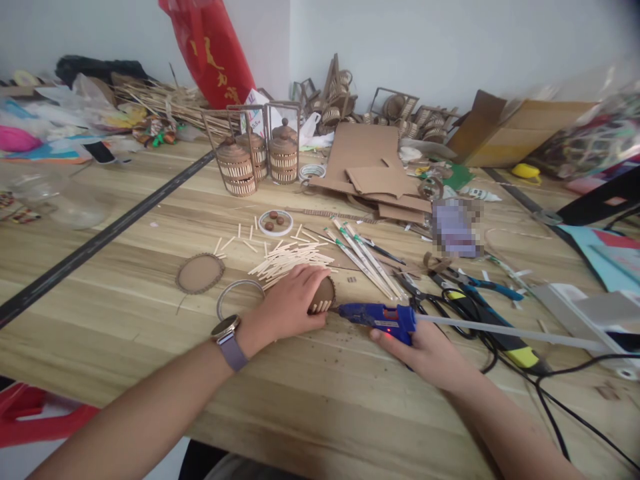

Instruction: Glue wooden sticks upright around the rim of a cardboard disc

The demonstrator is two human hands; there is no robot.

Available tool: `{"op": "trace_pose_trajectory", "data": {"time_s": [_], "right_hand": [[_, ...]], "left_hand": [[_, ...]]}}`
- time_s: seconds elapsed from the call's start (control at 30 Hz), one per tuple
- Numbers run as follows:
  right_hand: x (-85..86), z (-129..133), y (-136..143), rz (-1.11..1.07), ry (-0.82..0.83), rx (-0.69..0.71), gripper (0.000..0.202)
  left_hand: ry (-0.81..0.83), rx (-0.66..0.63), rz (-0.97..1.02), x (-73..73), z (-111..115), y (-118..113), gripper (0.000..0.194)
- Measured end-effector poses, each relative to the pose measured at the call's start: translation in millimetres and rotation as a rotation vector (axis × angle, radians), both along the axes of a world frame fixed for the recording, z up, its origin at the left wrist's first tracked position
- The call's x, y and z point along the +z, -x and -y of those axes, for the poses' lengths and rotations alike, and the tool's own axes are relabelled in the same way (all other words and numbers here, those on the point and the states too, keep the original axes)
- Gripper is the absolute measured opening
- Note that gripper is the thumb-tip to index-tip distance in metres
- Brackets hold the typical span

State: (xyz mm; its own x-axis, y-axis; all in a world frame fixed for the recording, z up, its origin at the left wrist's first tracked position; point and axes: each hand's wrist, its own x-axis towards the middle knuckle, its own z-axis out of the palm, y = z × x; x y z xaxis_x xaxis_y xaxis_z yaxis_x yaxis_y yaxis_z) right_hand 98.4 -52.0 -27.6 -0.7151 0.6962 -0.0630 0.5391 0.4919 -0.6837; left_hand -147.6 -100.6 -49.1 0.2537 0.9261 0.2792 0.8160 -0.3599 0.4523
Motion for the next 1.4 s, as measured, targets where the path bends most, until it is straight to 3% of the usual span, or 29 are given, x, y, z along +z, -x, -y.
{"op": "trace_pose_trajectory", "data": {"time_s": [1.17, 1.23, 1.33, 1.4], "right_hand": [[-3.9, 2.4, 0.3, 0.015, -0.031, -0.004, 0.037], [-3.8, 2.1, 1.2, -0.015, -0.037, -0.046, 0.036], [-3.6, -1.0, -0.8, -0.102, -0.051, -0.217, 0.037], [-1.6, -3.7, -4.7, -0.159, 0.06, -0.316, 0.043]], "left_hand": [[-0.003, -0.001, -0.003, -0.5, -0.6, 0.3, 0.065], [-0.008, -0.003, -0.001, -1.2, -0.5, 0.7, 0.066], [-0.013, -0.005, 0.012, -1.9, 0.1, 1.3, 0.068], [-0.011, -0.003, 0.014, -1.7, 0.5, 1.7, 0.068]]}}
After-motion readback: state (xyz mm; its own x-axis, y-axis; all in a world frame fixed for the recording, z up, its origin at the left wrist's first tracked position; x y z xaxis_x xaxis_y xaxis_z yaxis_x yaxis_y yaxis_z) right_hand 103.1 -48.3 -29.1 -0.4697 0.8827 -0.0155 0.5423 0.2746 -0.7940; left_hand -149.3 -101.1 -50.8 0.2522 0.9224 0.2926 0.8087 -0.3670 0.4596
